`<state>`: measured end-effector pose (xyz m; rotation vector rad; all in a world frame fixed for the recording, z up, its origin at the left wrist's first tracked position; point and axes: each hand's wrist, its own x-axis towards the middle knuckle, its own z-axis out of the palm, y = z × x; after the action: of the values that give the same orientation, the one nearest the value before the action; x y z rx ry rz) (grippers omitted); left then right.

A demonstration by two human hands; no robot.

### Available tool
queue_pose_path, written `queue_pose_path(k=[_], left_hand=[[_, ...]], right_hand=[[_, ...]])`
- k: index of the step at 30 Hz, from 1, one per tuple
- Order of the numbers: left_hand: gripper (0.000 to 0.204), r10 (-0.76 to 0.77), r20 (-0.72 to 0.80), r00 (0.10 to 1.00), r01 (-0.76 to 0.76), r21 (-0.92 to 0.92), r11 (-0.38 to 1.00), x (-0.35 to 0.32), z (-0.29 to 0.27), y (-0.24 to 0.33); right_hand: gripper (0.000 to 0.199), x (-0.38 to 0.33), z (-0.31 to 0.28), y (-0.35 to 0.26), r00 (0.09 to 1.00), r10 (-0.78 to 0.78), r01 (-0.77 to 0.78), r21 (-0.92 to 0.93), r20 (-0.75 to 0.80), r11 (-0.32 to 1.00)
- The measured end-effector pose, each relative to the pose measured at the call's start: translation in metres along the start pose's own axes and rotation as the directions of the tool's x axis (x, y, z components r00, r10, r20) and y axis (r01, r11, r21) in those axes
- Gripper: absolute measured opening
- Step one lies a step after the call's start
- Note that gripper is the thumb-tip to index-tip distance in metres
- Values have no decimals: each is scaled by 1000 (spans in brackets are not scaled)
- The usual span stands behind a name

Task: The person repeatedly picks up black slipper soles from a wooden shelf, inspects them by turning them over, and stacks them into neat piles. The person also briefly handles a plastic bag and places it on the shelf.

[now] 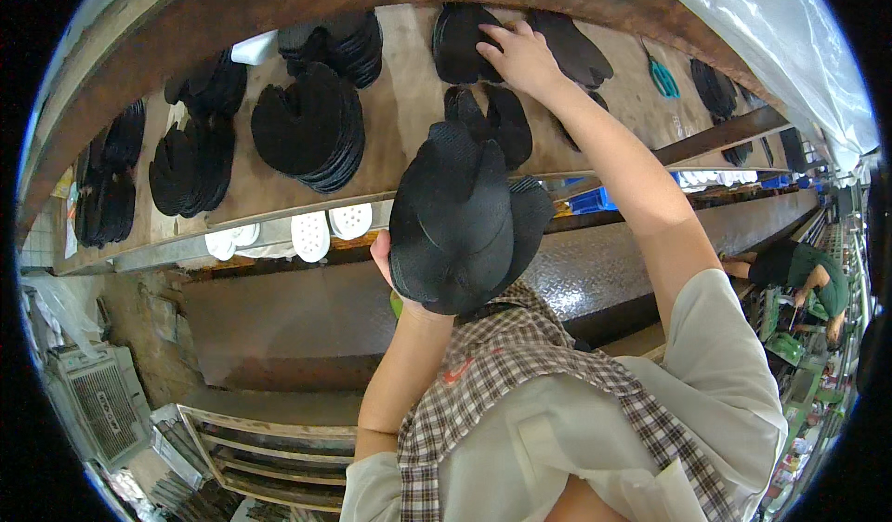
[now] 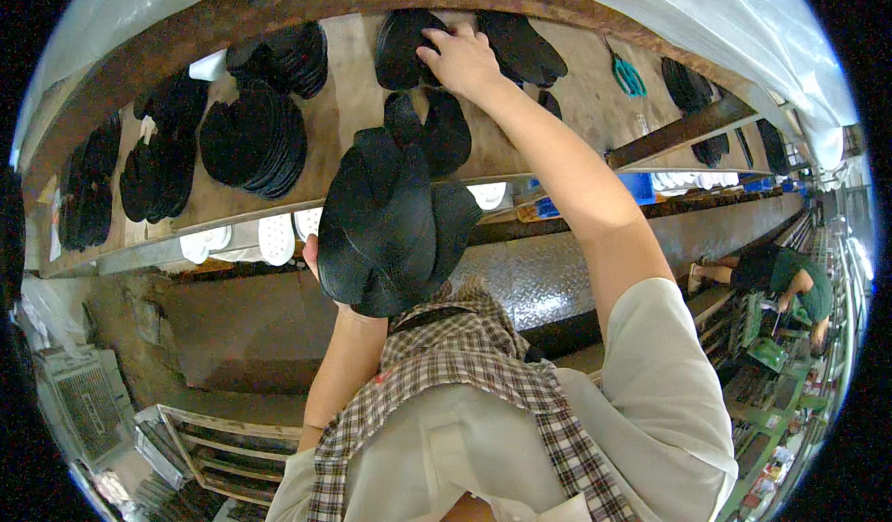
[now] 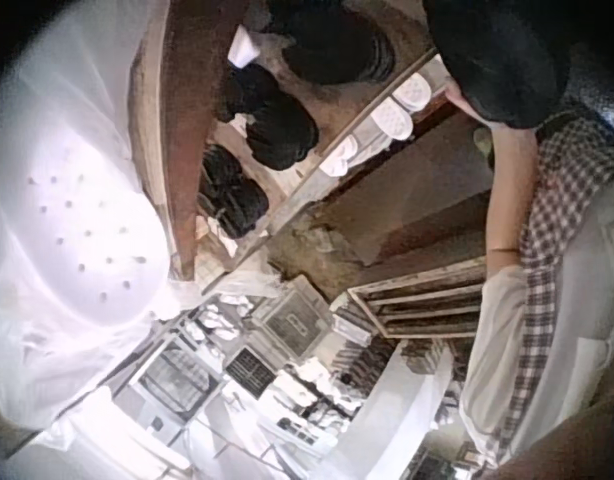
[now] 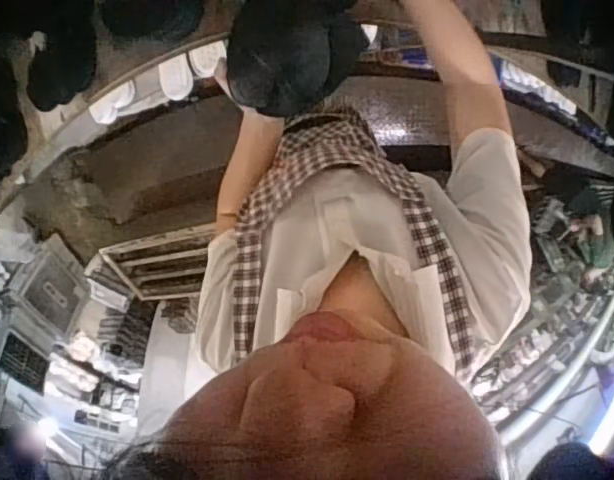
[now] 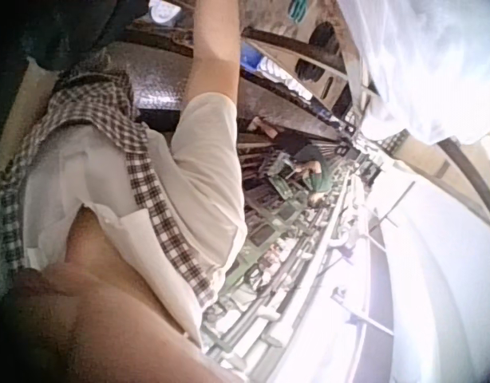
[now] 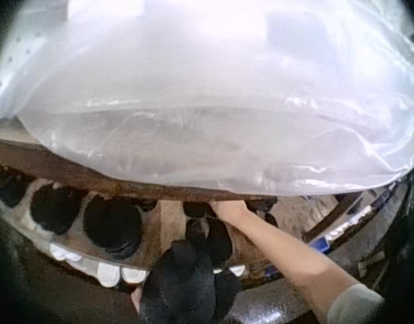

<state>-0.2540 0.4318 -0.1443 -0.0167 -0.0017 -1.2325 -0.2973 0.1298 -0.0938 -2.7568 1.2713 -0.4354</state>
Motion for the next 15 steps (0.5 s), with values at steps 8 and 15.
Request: queue_pose_path(k=[8,15], left_hand=[[81,-1,-66,998,-5,-88,996,-3,4,-9],[74,-25,-126,992,1,-187,982,0,3,-13]], right_hand=[[41,83,-3,25,997,-68,73,181,-36,981],[49,151,26,62,980,-195,196,234,-28,952]])
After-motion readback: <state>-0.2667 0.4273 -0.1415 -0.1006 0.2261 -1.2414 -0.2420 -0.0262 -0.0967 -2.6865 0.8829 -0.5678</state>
